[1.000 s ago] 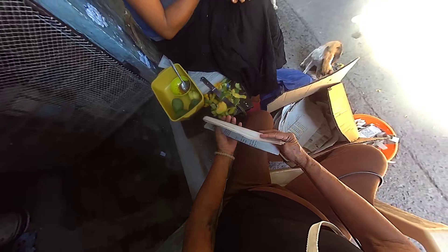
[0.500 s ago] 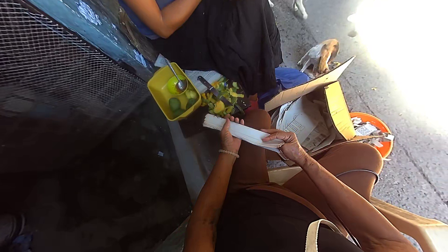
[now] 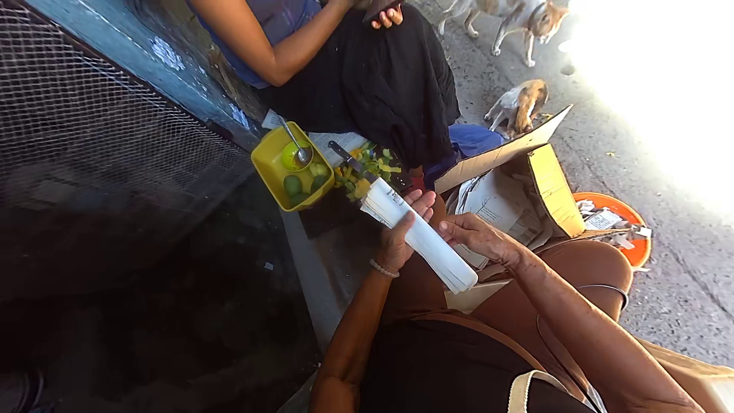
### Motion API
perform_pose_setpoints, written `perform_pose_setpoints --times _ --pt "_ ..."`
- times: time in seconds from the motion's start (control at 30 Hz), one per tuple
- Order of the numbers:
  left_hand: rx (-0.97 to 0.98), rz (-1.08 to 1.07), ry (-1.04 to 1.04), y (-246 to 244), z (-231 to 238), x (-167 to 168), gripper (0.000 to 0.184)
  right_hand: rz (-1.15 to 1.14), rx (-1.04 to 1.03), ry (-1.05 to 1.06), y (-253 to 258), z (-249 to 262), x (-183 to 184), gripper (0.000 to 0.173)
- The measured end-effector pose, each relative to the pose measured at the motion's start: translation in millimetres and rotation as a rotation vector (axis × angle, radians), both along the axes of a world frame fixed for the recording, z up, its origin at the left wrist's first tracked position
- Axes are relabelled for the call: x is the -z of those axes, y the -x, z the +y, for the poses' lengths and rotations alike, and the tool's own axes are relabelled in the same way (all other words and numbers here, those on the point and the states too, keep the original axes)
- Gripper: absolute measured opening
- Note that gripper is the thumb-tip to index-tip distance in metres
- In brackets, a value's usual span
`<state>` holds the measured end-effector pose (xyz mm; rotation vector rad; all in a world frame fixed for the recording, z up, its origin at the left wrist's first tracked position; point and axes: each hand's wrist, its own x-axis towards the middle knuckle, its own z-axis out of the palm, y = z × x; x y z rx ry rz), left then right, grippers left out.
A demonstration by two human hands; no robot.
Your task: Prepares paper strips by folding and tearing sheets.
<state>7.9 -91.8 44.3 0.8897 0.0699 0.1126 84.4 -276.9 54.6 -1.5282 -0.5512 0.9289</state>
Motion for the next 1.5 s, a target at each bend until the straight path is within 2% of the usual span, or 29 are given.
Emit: perform_pose_setpoints --times 0.17,0.4,0.67,0.77,0.9,1.07,1.13,1.27,1.37,1.5 --pt "0.056 -0.016 -0.054 0.4 -1.7 -1.3 0.046 0.096 0.1 -0.126 7.8 15.1 6.4 0.03" --pt "0.016 0.042 -0.079 3.6 -10.2 2.1 0.043 0.167 0.194 -0.138 23.6 18.3 12.7 0.029" --pt "-0.034 0.08 -0.086 -1.0 -22.2 10.3 0.044 -0.293 0.304 0.118 33.7 22.1 17.7 0.035" --pt "-0.015 0.039 -0.214 -1.3 -22.4 21.6 0.045 -0.344 0.312 0.146 33.6 22.9 19.6 0.032" --pt "-0.051 0.018 -0.285 -0.5 -26.4 34.1 0.046 -0.351 0.341 0.158 31.8 23.5 23.0 0.03" --pt "-0.118 0.089 -0.425 2.7 -30.3 30.6 0.04 -0.399 0.394 0.115 30.3 22.4 26.1 0.028" --pt "-0.254 0.226 -0.38 4.8 -40.6 21.5 0.035 -0.454 0.429 0.142 31.8 24.8 24.1 0.026" --pt "-0.438 0.44 -0.118 -0.3 -52.0 0.7 0.031 -0.65 0.501 0.168 40.8 33.7 23.1 0.025" --pt "-0.512 0.461 -0.078 -3.6 -42.8 -8.0 0.039 -0.736 0.479 0.196 44.9 35.4 18.0 0.026" --pt "-0.577 0.424 -0.076 -9.5 -13.2 -19.8 0.018 -0.691 0.419 0.234 52.8 35.8 9.8 0.028"
